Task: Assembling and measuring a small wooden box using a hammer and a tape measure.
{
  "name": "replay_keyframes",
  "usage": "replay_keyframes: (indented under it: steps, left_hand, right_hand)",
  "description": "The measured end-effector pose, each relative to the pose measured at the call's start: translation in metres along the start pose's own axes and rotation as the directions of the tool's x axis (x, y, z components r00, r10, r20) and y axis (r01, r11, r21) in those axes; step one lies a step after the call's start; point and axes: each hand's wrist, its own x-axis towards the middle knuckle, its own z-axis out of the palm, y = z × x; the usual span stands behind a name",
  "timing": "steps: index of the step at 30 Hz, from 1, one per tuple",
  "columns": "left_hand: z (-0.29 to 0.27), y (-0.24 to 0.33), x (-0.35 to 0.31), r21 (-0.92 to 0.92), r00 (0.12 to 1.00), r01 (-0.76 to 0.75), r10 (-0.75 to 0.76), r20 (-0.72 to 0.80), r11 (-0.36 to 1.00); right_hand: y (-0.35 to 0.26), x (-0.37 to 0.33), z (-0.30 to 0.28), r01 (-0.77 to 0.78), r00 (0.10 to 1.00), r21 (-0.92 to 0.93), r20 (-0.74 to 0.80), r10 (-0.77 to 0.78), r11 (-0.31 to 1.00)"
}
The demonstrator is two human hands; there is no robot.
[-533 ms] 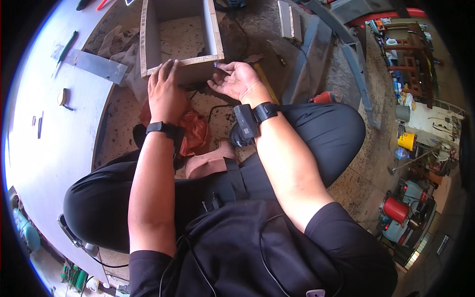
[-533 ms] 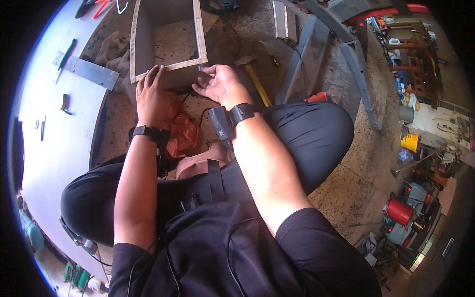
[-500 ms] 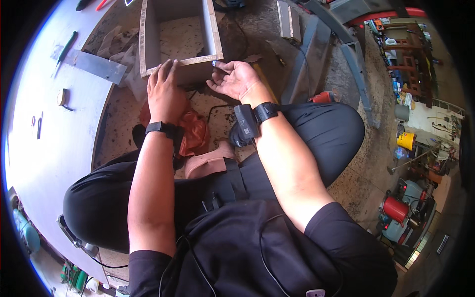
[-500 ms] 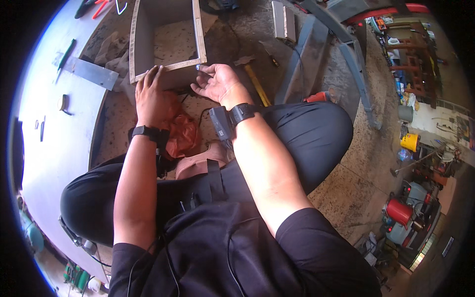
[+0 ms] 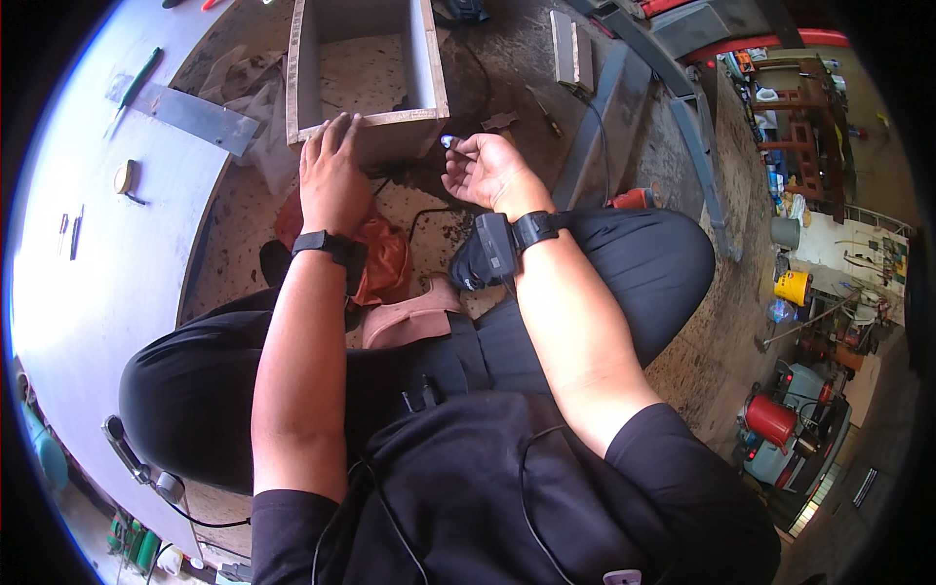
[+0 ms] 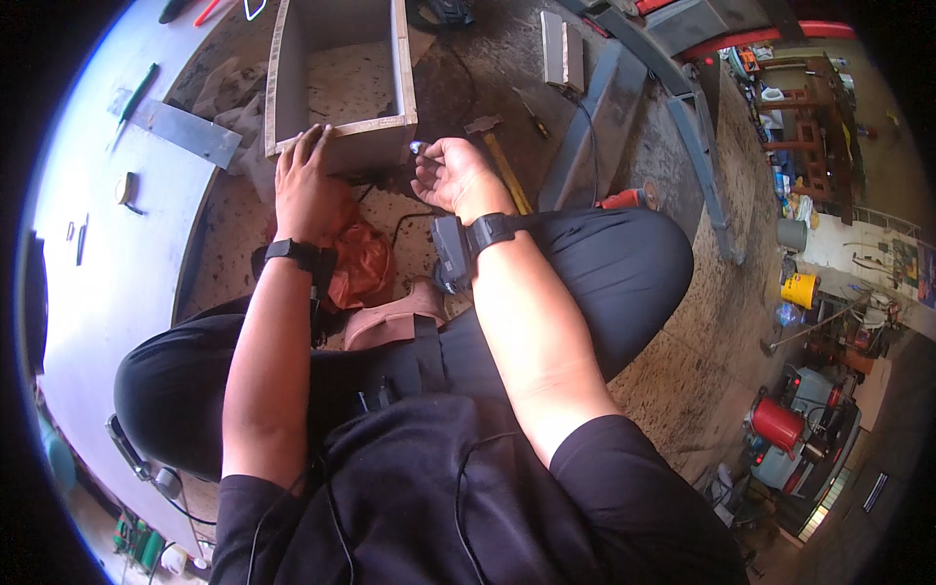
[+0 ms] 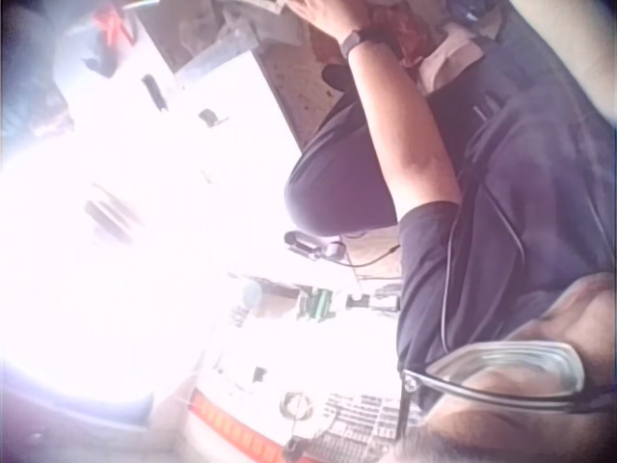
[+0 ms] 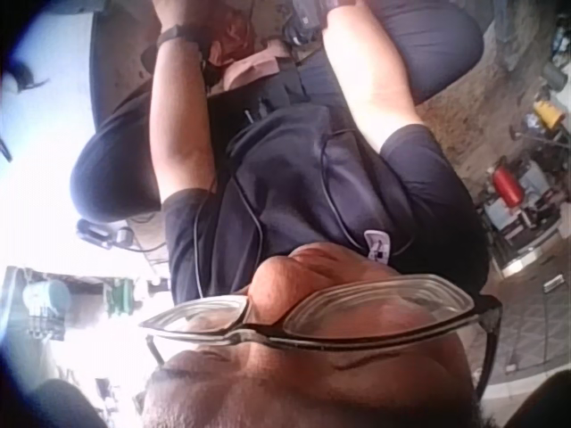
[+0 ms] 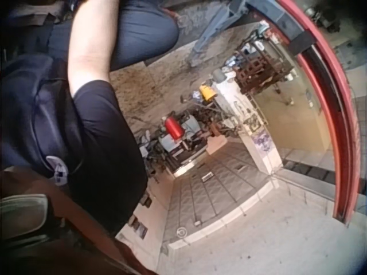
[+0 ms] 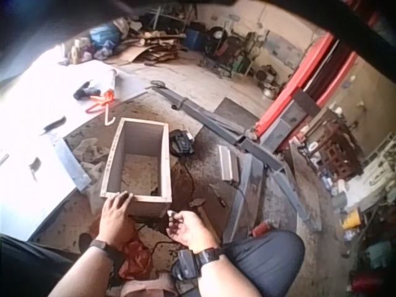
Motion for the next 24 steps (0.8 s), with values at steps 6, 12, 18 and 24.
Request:
replay_keyframes:
  steps: [6,12,18,24]
  left_hand:
    - [0.008,-0.005,-0.003,0.004,0.999,0.015,-0.015,-0.044,1.0]
    - [0.0,-0.004,0.025,-0.125,0.982,0.116,-0.133,-0.137,0.985]
    - [-0.029,-0.071,0.144,-0.135,0.997,0.006,0.004,0.075,0.991]
    - [-0.076,-0.08,0.167,-0.158,0.682,-0.288,0.318,0.659,0.945]
  right_hand:
    - [-0.029,-0.016,0.026,0.268,0.955,-0.164,0.173,-0.24,0.949]
    - [-0.09,-0.045,0.068,0.43,0.899,-0.807,0.339,-0.279,0.406]
    - [-0.141,-0.054,0.105,0.365,0.93,-0.918,0.354,0.097,-0.152]
    - [-0.148,-0.051,0.121,0.369,0.93,-0.793,0.32,0.184,-0.485]
